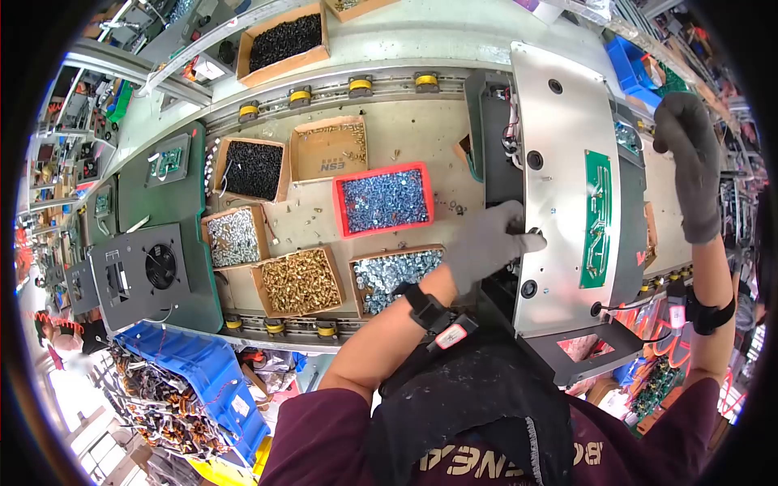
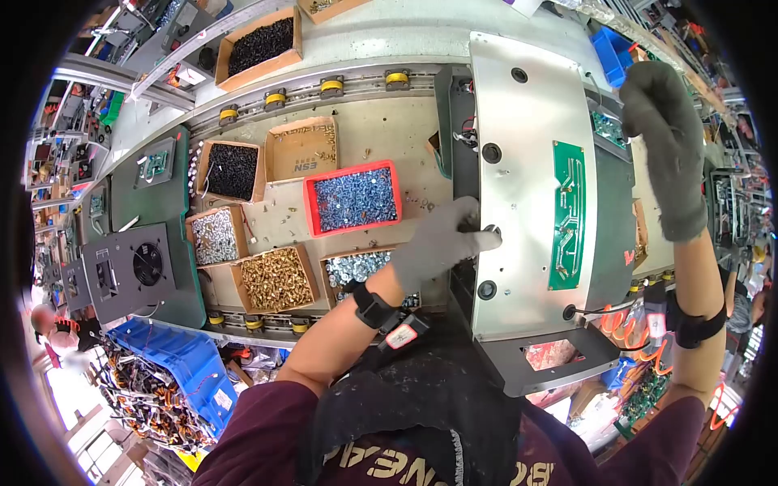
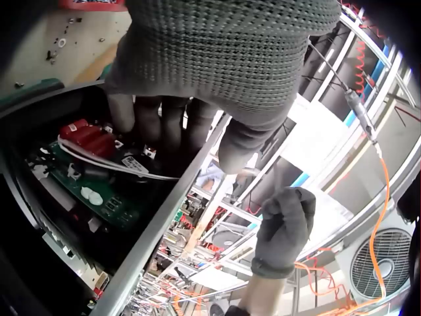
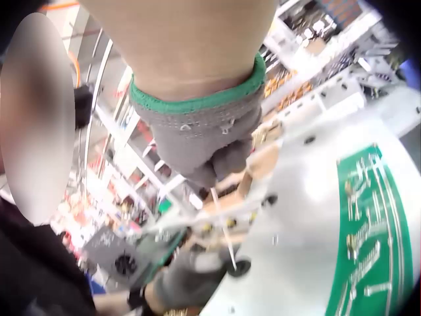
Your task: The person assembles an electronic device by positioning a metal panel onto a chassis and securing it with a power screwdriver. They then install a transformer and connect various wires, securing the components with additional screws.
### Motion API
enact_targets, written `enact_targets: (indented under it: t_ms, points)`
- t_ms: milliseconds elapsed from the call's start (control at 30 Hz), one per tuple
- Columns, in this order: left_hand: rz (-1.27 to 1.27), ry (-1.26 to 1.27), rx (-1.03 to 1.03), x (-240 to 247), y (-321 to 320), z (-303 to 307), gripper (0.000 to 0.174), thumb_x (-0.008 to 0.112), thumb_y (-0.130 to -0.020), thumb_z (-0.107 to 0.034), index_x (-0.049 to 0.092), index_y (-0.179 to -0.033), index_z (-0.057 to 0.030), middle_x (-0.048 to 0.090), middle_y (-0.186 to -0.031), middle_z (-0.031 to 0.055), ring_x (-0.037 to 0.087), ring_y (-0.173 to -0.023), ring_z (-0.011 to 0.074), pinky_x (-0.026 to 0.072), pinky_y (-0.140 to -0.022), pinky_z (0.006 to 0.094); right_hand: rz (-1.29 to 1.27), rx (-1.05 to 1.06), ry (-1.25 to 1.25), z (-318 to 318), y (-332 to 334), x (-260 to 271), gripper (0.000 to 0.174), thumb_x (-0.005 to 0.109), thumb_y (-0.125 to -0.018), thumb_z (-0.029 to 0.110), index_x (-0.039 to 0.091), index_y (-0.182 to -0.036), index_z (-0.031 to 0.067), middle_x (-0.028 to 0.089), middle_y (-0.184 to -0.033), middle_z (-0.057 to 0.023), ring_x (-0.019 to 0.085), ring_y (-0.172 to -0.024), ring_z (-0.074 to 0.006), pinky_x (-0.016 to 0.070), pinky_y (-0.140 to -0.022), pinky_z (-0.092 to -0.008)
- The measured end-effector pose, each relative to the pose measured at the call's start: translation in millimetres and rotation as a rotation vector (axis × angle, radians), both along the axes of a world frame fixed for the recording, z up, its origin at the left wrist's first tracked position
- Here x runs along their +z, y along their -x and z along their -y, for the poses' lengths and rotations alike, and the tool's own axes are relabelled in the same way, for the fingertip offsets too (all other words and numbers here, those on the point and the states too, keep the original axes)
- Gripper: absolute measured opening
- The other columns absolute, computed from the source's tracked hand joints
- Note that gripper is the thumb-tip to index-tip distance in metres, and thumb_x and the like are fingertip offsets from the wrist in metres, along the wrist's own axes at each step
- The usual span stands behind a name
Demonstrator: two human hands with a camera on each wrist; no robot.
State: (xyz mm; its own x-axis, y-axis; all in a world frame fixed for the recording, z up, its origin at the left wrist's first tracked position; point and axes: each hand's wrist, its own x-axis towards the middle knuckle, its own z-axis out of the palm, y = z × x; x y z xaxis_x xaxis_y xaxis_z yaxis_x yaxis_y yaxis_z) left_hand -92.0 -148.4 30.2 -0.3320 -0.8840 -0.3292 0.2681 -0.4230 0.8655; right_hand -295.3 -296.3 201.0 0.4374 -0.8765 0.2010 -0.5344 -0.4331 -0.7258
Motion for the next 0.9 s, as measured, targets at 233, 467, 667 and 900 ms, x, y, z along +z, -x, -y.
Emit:
enact_targets:
  t_ms: [233, 467, 667, 900]
  points:
    - [0.369, 0.166, 0.007, 3.7, 24.2, -18.7, 0.035, 0.063, -0.087, -0.032, 0.052, -0.101, -0.0016, 0.059, -0.077, 0.0106, 0.057, -0.071, 0.0188, 0.047, -0.064, 0.0337, -0.467, -0.101, -0.833, -12.6, 102.2, -124.6, 0.032, 0.061, -0.089, 0.025, 0.048, -0.109, 0.004, 0.058, -0.087, -0.0055, 0.057, -0.081, -0.0112, 0.0484, -0.07, -0.0253]
    - [0.211, 0.044, -0.716, -40.0, -70.4, 4.9, 0.028, 0.061, -0.086, -0.027, 0.061, -0.095, 0.0003, 0.061, -0.073, 0.0107, 0.059, -0.071, 0.0175, 0.0473, -0.067, 0.0317, -0.215, -0.036, -0.867, -29.0, 86.2, -128.1, 0.039, 0.062, -0.09, 0.02, 0.04, -0.118, 0.0034, 0.053, -0.088, -0.0004, 0.054, -0.079, -0.0071, 0.0489, -0.067, -0.0255]
    - [0.762, 0.251, -0.052, -72.1, -140.7, 167.3, 0.042, 0.052, -0.088, -0.038, 0.064, -0.101, -0.0007, 0.065, -0.089, 0.0199, 0.063, -0.086, 0.0346, 0.0469, -0.078, 0.0414, -0.26, 0.013, -0.823, -25.0, 71.1, -112.8, 0.049, 0.065, -0.088, 0.037, 0.039, -0.113, 0.0042, 0.045, -0.086, 0.0011, 0.047, -0.078, -0.007, 0.0466, -0.069, -0.025]
    - [0.706, 0.111, -0.395, -59.1, -77.3, 310.8, 0.053, 0.051, -0.088, -0.049, 0.065, -0.111, -0.0033, 0.063, -0.109, 0.0226, 0.059, -0.104, 0.0385, 0.0459, -0.088, 0.0427, -0.537, 0.066, -0.761, -13.7, 62.4, -102.4, 0.059, 0.065, -0.082, 0.051, 0.043, -0.11, 0.0036, 0.052, -0.085, -0.0042, 0.051, -0.078, -0.014, 0.0447, -0.073, -0.0307]
